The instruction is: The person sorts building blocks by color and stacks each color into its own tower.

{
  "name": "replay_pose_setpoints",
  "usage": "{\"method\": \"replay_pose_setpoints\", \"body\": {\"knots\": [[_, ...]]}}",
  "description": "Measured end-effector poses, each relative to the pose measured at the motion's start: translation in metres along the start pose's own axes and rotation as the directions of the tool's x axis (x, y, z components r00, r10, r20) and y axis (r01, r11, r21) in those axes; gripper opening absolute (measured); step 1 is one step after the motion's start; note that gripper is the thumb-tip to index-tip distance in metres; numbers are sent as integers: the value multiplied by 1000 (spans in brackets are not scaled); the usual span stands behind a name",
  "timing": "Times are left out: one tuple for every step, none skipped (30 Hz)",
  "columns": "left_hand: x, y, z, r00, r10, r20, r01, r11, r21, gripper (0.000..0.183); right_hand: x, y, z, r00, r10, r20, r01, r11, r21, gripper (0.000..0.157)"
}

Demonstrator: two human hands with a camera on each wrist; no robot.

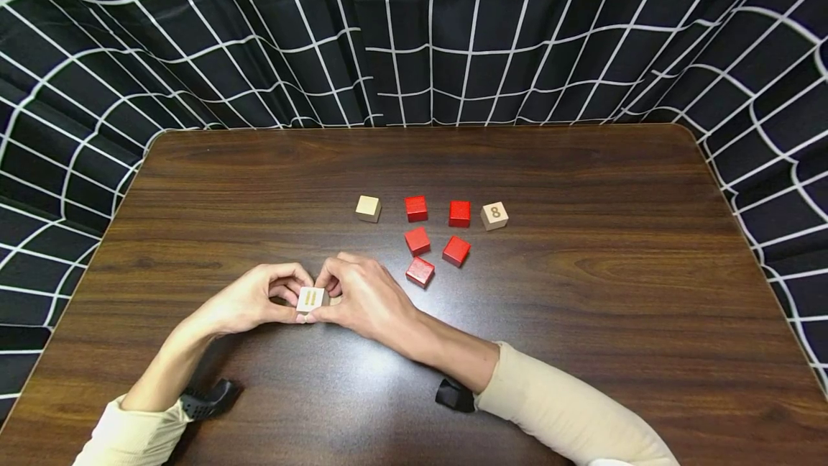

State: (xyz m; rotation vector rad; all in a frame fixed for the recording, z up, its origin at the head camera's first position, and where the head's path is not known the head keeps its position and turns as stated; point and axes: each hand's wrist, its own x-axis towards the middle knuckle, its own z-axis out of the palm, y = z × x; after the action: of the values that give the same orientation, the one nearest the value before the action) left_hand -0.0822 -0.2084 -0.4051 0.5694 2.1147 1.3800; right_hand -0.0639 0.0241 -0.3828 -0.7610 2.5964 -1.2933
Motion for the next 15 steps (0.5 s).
{"method": "replay_pose_setpoints", "body": {"knots": [[0, 0, 0, 1000, 0, -1, 0, 1000, 2, 33, 0, 0, 0, 1000, 4, 0, -4, 1000, -5, 32], [0, 0, 0, 1000, -2, -2, 2, 1000, 3, 33, 0, 0, 1, 1000, 7, 0, -7, 1000, -9, 32], [0, 0, 0, 1000, 2, -1, -2, 1000, 4, 32, 0, 0, 1, 1000, 9, 0, -9, 1000, -11, 32], [0, 0, 0, 1000, 0, -2, 0, 1000, 5, 32, 0, 0, 1, 1000, 11, -2, -11, 1000, -11, 32], [0, 0, 0, 1000, -3, -2, 3, 1000, 5, 32, 0, 0, 1, 1000, 11, -4, -11, 1000, -12, 32], [0, 1, 0, 1000, -6, -2, 6, 1000, 3, 32, -1, 0, 1, 1000, 10, -5, -10, 1000, -14, 31], [-1, 0, 0, 1000, -6, 0, 6, 1000, 3, 33, -1, 0, 1, 1000, 10, -6, -10, 1000, -16, 31], [-1, 0, 0, 1000, -9, 1, 9, 1000, 1, 33, -1, 0, 1, 1000, 9, -8, -9, 1000, -18, 31], [-1, 0, 0, 1000, -10, 2, 10, 1000, 3, 33, -1, 0, 1, 1000, 8, -9, -9, 1000, -20, 32], [-1, 1, 0, 1000, -14, 1, 14, 1000, 2, 33, 0, 0, 1, 1000, 9, -8, -9, 1000, -24, 32], [0, 1, 0, 1000, -13, 3, 13, 1000, 2, 34, 0, 0, 2, 1000, 10, -7, -10, 1000, -28, 32], [0, 0, 0, 1000, -11, 4, 11, 1000, 3, 34, 0, 0, 2, 1000, 10, -6, -11, 999, -33, 32], [0, 0, 0, 1000, -9, 6, 9, 1000, 5, 34, 0, 0, 2, 1000, 10, -7, -10, 999, -36, 33], [0, 0, 0, 1000, -10, 6, 10, 1000, 5, 35, 0, 0, 2, 1000, 9, -7, -9, 999, -39, 33], [0, 0, -1, 1000, -7, 9, 7, 1000, 6, 35, 0, 0, 2, 1000, 6, -6, -6, 999, -44, 33]]}}
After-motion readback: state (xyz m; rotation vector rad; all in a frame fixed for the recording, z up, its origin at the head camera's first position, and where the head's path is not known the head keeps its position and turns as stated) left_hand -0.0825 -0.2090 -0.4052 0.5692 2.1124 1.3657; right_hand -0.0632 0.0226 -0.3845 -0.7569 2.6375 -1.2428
